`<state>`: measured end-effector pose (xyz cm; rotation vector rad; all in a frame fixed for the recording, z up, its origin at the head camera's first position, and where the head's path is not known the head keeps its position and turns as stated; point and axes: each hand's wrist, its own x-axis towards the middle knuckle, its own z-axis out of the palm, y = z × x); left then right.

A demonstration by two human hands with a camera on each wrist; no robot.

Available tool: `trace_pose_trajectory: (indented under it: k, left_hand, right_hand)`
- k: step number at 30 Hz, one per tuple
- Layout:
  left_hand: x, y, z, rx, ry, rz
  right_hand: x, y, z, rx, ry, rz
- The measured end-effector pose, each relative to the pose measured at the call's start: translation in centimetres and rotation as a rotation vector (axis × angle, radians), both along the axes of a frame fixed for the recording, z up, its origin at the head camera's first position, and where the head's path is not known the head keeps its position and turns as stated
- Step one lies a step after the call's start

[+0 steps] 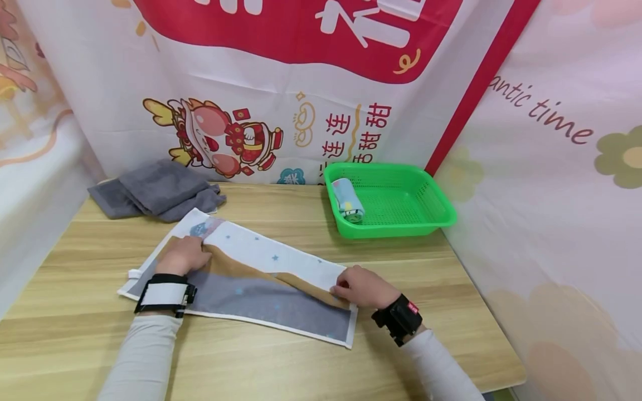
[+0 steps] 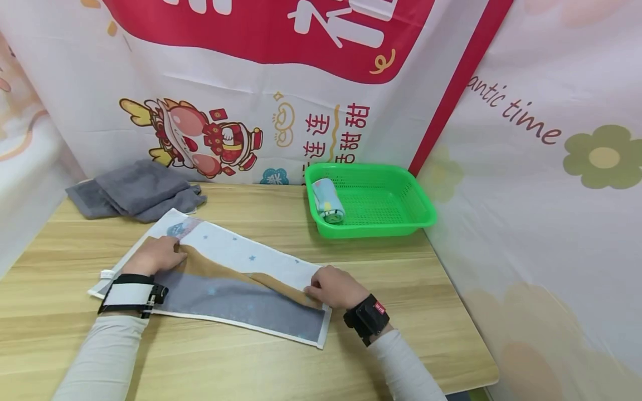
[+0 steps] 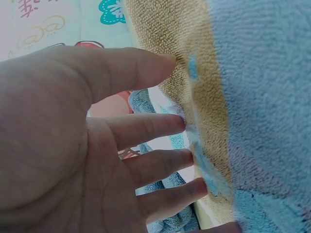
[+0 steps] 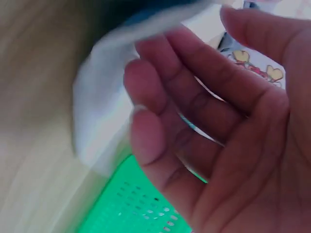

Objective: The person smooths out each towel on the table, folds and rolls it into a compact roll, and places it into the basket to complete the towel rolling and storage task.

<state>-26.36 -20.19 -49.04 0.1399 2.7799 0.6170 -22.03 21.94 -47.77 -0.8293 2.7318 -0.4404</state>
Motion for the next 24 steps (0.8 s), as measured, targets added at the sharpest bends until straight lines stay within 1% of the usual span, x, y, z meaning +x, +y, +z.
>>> trace_pose_trajectory:
  k: [2,4,7,10,12,14,17,20,22,24]
  left_hand:
    - [0.0,0.0,0.1,-0.011,0.011,0.000]
    - [0.1,-0.1,0.1,-0.015,0.016,0.002]
    - [0.4,-0.2,0.1,-0.030,0.014,0.007]
    - [0.8,-0.4,0.2,-0.044,-0.003,0.015]
    - [1.2,-0.6,0.4,-0.056,-0.012,0.016]
    - [1.8,-0.5,0.4,-0.066,-0.022,0.010]
    - [2.5,-0.4,0.7,-0.074,-0.041,0.015]
    - [3.1,-0.2,1.3,-0.075,-0.054,0.010]
    - [3.2,-0.3,1.8,-0.071,-0.056,-0.006]
    - [3.1,-0.5,2.2,-0.067,-0.052,-0.030]
  right_hand:
    - [-0.6,0.1,-0.5,-0.020,0.020,-0.033]
    - [-1.5,0.1,-0.9,-0.056,0.048,-0.080]
    - [-2.9,0.0,-1.9,-0.082,0.083,-0.109]
    - [-4.3,-0.2,-2.9,-0.037,0.131,-0.126]
    - [-5.2,-0.3,-3.3,-0.006,0.164,-0.152]
    - [-5.7,-0.2,-3.6,0.018,0.190,-0.188]
    - [-6.4,0.0,-3.6,0.033,0.189,-0.228]
    - [-7.1,0.2,-3.6,0.042,0.174,-0.244]
    - [-7.4,0.2,-3.5,0.044,0.164,-0.247]
    - [-7.5,0.2,-3.4,0.042,0.165,-0.248]
